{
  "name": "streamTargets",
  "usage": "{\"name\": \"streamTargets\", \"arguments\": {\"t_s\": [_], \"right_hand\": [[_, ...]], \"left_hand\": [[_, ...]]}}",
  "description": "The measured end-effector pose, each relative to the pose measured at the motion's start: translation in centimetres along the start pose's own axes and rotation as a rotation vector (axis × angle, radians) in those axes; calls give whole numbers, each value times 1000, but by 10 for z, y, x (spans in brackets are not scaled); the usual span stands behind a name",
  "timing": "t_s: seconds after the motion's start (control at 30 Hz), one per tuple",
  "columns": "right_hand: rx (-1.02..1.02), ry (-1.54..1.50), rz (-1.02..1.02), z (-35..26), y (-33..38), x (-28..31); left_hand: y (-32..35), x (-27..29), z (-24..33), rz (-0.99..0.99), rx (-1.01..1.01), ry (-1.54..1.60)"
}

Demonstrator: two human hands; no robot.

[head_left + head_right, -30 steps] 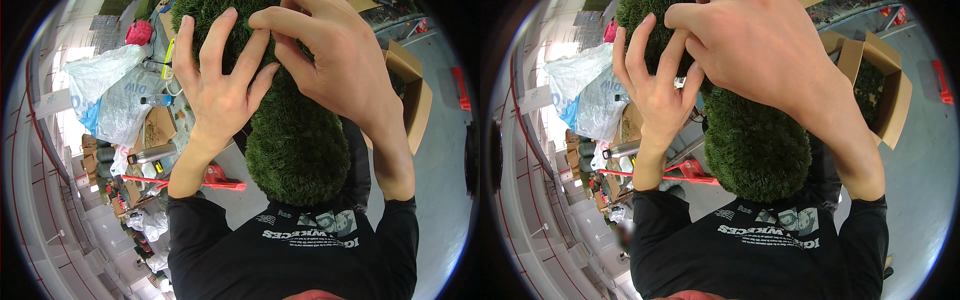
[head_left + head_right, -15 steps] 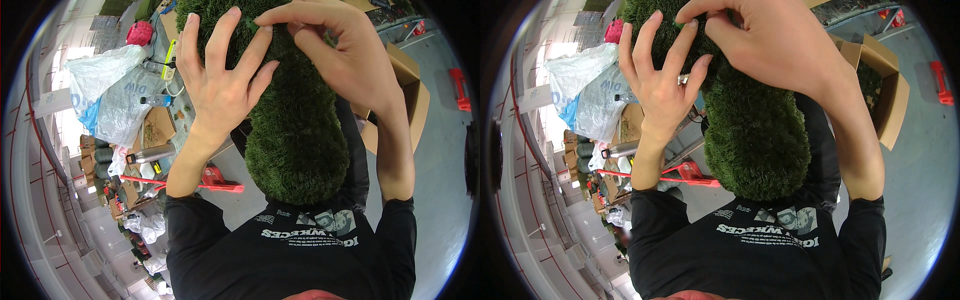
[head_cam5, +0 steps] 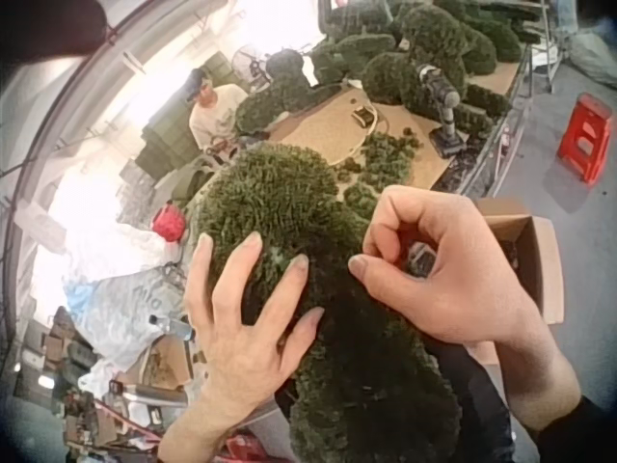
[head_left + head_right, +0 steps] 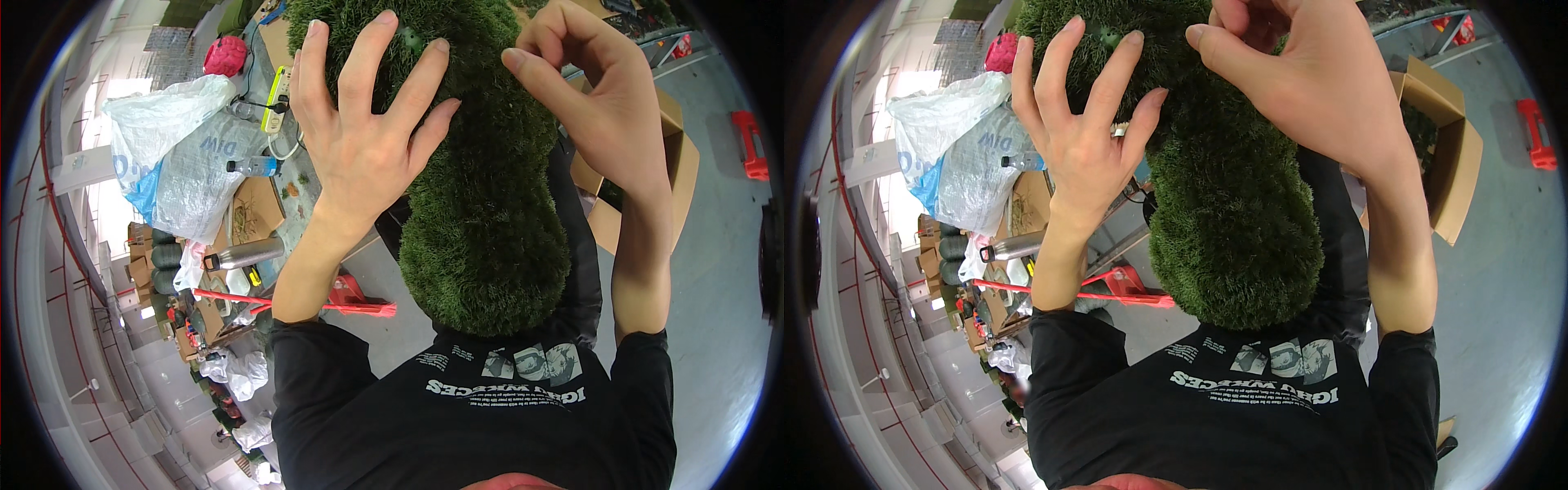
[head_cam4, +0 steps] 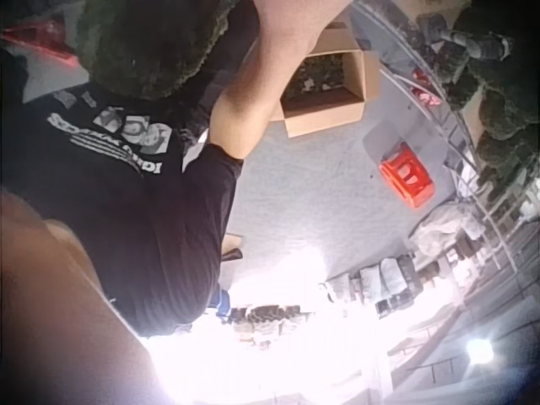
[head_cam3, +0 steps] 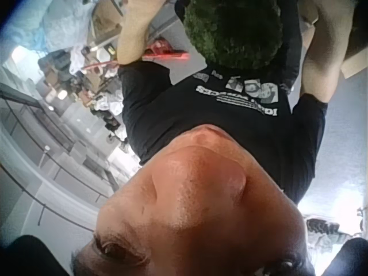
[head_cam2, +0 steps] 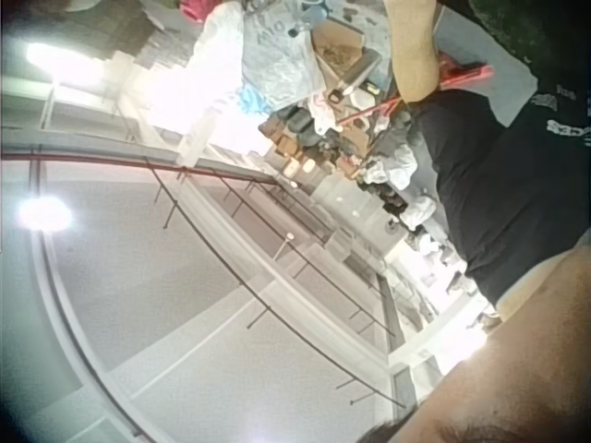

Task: The worker is assembling a bear sculpture by gluing patches of synthetic green moss onto the frame.

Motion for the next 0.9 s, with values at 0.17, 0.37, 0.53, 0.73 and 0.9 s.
{"name": "streamTargets", "arguments": {"t_s": [0.17,0.37,0.53,0.73,0.9], "right_hand": [[-27,128,59,-38,-11,-17],[128,145,121,-9,-35,-22],[112,1,103,7,-40,-27],[205,-26,167,11,-40,-30],[148,-53,148,15,-40,-27]], "left_hand": [[3,0,-2,-1,0,-1],[5,-1,-4,-4,-16,-1],[4,0,-9,-25,-62,-2],[0,6,-16,-110,-146,-37],[-9,8,-22,-100,-197,-39]]}}
Point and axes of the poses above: each hand's wrist, its own y-axis away from the middle knuckle, its own x-axis out of the back of the hand, z = x × y, the point moved 5 cm from there along -y, towards the middle knuckle, and after that the axes turned 5 degrees about -z, right-handed, at the moved point
